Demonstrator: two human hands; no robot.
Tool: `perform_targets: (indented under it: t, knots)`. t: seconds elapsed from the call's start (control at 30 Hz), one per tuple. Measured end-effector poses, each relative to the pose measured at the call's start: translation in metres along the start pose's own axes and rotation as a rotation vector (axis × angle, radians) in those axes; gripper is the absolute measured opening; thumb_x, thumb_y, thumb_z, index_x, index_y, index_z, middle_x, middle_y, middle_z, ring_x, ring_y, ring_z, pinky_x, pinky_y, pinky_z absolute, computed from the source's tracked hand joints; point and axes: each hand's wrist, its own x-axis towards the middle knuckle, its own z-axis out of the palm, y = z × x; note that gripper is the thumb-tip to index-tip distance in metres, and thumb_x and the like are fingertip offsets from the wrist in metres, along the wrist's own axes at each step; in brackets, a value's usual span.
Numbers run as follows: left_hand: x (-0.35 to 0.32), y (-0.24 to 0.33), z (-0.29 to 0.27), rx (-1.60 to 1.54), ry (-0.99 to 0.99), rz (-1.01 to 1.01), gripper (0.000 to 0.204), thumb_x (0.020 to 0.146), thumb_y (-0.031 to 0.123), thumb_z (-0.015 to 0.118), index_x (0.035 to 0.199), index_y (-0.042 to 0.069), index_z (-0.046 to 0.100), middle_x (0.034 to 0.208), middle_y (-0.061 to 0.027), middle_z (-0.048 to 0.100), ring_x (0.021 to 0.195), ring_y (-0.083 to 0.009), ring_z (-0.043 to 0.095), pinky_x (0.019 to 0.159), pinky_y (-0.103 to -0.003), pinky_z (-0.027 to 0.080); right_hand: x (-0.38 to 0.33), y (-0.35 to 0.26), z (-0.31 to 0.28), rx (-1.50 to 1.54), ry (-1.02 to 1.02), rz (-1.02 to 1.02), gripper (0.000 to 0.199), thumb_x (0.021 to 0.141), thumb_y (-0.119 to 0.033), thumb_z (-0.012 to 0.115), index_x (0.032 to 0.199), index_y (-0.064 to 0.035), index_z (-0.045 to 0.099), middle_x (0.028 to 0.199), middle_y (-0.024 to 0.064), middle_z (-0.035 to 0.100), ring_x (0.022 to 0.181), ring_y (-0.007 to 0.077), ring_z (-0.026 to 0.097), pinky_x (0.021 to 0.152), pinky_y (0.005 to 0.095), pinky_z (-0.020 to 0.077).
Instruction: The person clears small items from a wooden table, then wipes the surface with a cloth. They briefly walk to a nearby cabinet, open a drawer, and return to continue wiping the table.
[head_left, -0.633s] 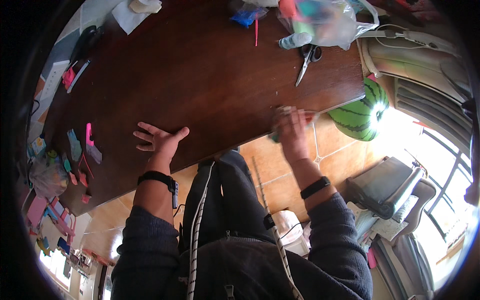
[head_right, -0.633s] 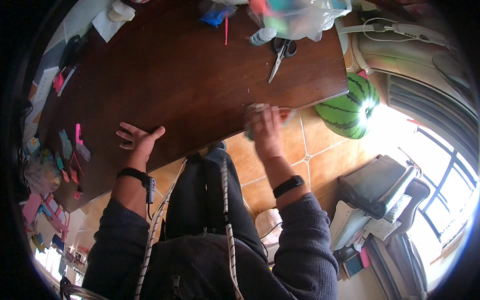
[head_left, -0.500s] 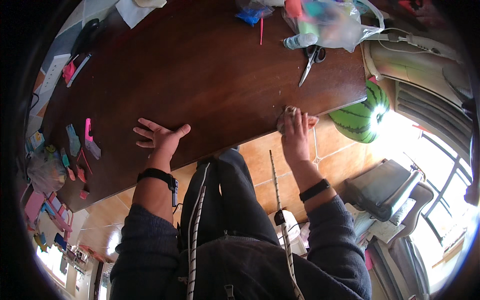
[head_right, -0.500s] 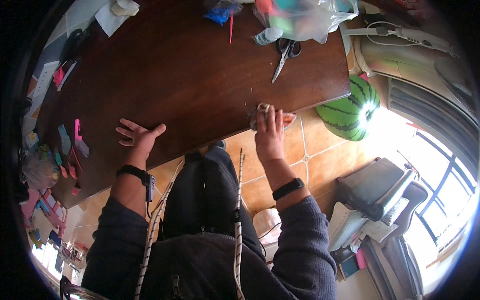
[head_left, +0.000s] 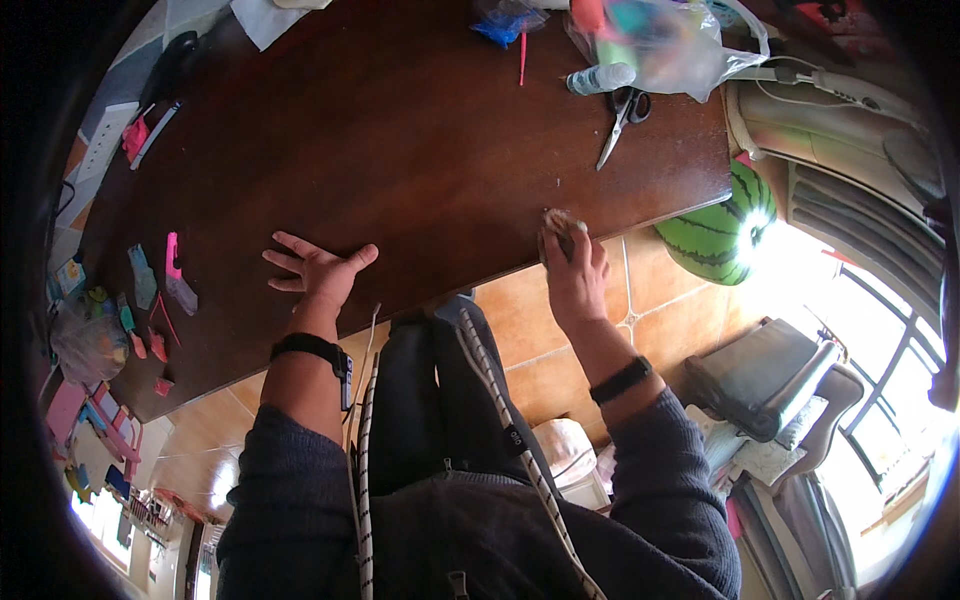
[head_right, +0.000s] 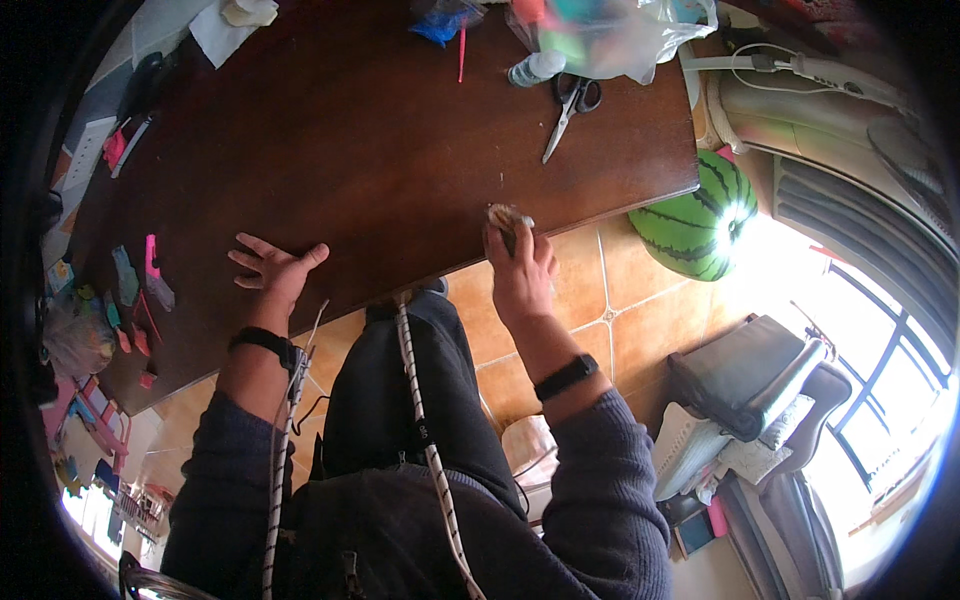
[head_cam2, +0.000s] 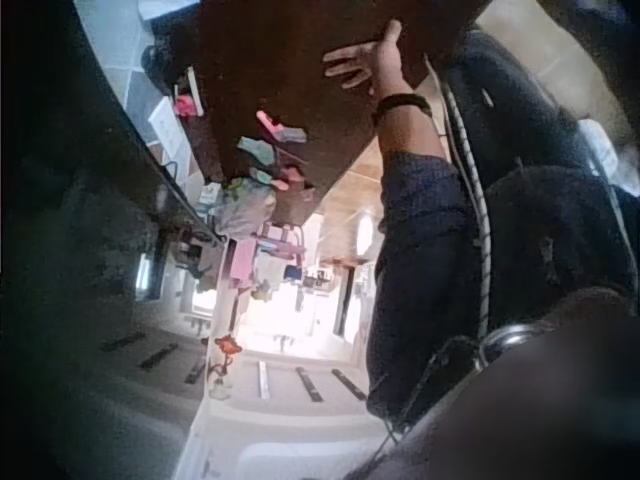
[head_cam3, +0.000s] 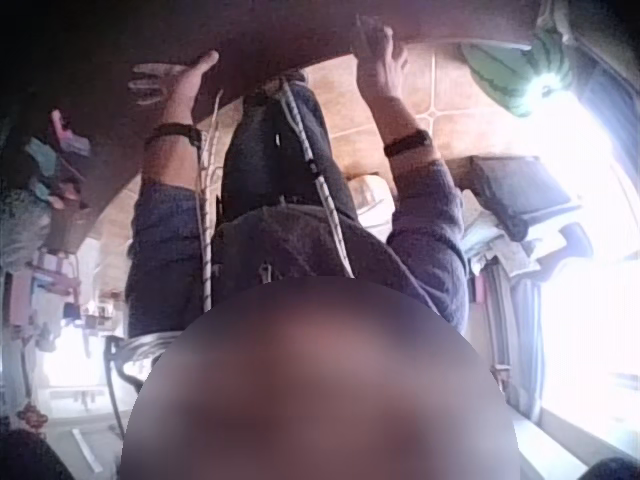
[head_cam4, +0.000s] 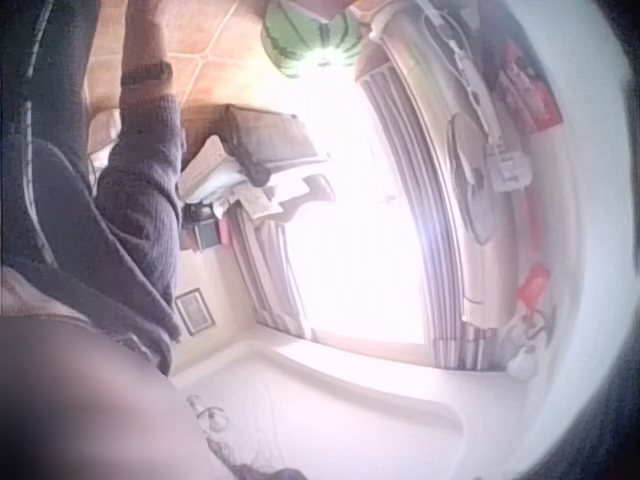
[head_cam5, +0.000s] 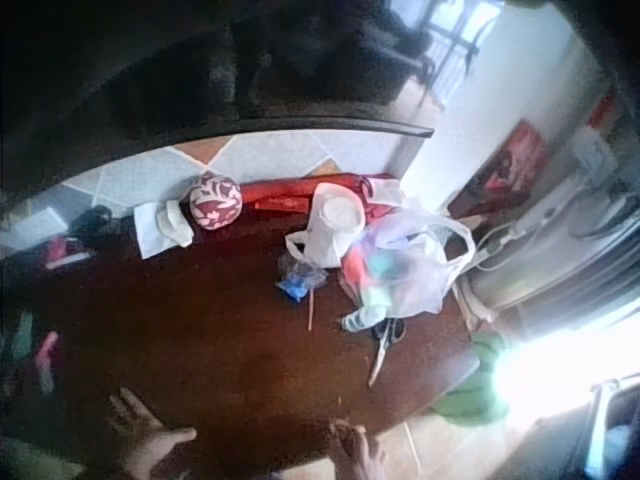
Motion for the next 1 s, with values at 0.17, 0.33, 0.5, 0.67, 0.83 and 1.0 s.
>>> perform_targets:
  t: [0.17,0.33,0.5,0.67,0.83,1.0]
  knots:
    - [0.000,0.003,-0.002,0.029,0.016,0.011,0.130,0.058,0.044,0.080,0.137,0.018,-0.020,0.143,-0.0137,-0.025,0.128,-0.0486,-0.018,0.099,-0.066,0.010,0.006,-0.003,-0.009,-0.023,-0.092,0.052,0.050,0.079,-0.009,0.048,0.126,-0.0247,0.045,0.127,0.0068,0.036,0.107,0.0339,0.040,0.088,0.0478,0.0350]
    - [0.001,0.001,-0.001,0.027,0.017,0.009,0.131,0.058,0.045,0.080,0.137,0.018,-0.021,0.143,-0.0137,-0.026,0.128,-0.0482,-0.019,0.099,-0.066,0.009,0.009,-0.004,-0.012,-0.016,-0.057,0.029,0.048,0.079,-0.011,0.048,0.125,-0.0247,0.045,0.127,0.0046,0.037,0.105,0.0325,0.041,0.087,0.0477,0.0352]
    - [0.002,0.001,0.000,0.023,0.020,0.012,0.131,0.058,0.044,0.080,0.137,0.018,-0.021,0.142,-0.0137,-0.026,0.128,-0.0477,-0.019,0.099,-0.066,0.008,0.017,-0.006,-0.011,-0.085,-0.144,0.070,0.048,0.078,-0.010,0.048,0.125,-0.0229,0.046,0.128,0.0047,0.038,0.106,0.0337,0.041,0.087,0.0480,0.0352]
    - [0.001,0.001,-0.001,0.030,0.014,0.001,0.132,0.057,0.042,0.081,0.136,0.018,-0.021,0.142,-0.0133,-0.027,0.128,-0.0472,-0.020,0.099,-0.067,0.006,0.029,-0.001,-0.012,-0.058,0.018,0.038,0.050,0.080,-0.010,0.047,0.128,-0.0238,0.042,0.129,0.0040,0.036,0.107,0.0332,0.040,0.087,0.0487,0.0347]
    - [0.001,0.001,-0.002,0.010,0.001,0.005,0.131,0.057,0.042,0.081,0.136,0.018,-0.022,0.142,-0.0130,-0.027,0.128,-0.0463,-0.019,0.098,-0.068,0.006,0.033,0.001,-0.012,-0.128,-0.015,0.027,0.049,0.080,-0.011,0.046,0.128,-0.0219,0.042,0.128,0.0036,0.038,0.105,0.0325,0.041,0.087,0.0475,0.0352]
    - [0.002,0.001,-0.002,0.026,-0.005,-0.001,0.132,0.057,0.044,0.081,0.136,0.019,-0.022,0.142,-0.0130,-0.027,0.129,-0.0460,-0.019,0.098,-0.067,0.007,0.039,-0.007,-0.013,-0.077,0.020,0.069,0.052,0.081,-0.011,0.044,0.131,-0.0223,0.038,0.129,0.0007,0.038,0.104,0.0309,0.042,0.086,0.0485,0.0344]
